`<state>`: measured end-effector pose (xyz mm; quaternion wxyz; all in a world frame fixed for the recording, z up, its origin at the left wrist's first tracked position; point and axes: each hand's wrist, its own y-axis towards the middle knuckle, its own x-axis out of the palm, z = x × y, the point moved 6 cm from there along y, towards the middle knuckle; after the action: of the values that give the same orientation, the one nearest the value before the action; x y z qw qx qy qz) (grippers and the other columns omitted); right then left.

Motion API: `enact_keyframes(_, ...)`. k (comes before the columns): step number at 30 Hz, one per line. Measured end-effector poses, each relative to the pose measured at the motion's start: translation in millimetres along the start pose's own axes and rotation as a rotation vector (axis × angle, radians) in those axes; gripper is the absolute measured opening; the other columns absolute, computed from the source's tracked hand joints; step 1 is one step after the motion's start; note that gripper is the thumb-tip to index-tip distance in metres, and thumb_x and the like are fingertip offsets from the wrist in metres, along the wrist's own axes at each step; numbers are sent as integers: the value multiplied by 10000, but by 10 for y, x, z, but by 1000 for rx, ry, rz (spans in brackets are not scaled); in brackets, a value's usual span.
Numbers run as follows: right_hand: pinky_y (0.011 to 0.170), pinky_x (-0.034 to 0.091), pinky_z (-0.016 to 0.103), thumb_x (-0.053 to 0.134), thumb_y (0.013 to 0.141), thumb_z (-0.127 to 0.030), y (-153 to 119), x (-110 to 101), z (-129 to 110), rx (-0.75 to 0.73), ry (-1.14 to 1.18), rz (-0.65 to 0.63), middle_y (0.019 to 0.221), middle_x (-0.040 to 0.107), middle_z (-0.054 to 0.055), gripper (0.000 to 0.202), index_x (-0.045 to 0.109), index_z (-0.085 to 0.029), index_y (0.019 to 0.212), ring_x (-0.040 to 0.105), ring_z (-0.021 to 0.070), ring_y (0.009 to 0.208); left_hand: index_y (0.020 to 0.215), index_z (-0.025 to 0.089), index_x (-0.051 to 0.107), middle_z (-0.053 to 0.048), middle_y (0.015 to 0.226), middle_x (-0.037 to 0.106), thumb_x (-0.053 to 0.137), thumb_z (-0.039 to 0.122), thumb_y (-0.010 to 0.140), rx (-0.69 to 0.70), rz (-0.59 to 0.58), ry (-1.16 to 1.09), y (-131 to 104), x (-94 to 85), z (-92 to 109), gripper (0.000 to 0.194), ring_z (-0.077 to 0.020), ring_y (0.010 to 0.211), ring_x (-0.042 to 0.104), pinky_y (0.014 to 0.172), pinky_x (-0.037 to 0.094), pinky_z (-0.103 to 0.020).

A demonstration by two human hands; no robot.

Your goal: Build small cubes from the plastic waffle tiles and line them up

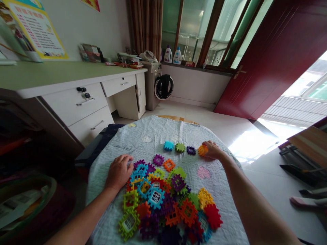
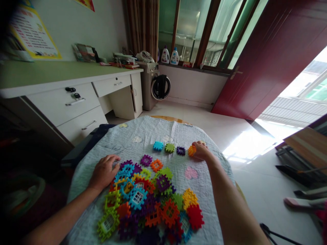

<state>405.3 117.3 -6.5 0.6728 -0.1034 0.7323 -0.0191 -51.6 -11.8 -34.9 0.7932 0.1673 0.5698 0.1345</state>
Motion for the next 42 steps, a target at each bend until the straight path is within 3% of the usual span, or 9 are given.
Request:
enact_keyframes(9,966,341,439,734,616,-300,1,61,-44,-5,-35,-1,1397,477,126,870,435,-265,1433,410,352,1260,918,207,605,-90,1015,664,477,261,807,-4,-7,8,-1,10,-13,178,-264,991,598,918,458,-403)
enact_keyframes(19,967,280,427,687,650,-198,79,136,-64,-78,-71,14,1252,607,157,761,475,-154,1380,453,339,1200,939,198,608,-91,1029,662,479,256,818,3,-7,8,-10,16,-17,186,-262,1013,596,941,454,-399)
enact_keyframes(28,907,309,408,651,629,-188,151,239,-57,-89,-125,-36,1182,636,121,548,593,-189,1174,500,335,1121,939,182,616,-94,1027,659,474,251,821,-3,-13,0,-11,14,-11,197,-264,1007,590,937,454,-407)
enact_keyframes(42,868,317,376,663,616,-187,141,225,-99,-84,-155,-61,1144,624,107,503,590,-194,1114,504,308,1078,940,185,618,-87,1024,658,474,255,821,-4,-5,-5,-10,18,-20,200,-261,1002,591,935,455,-401)
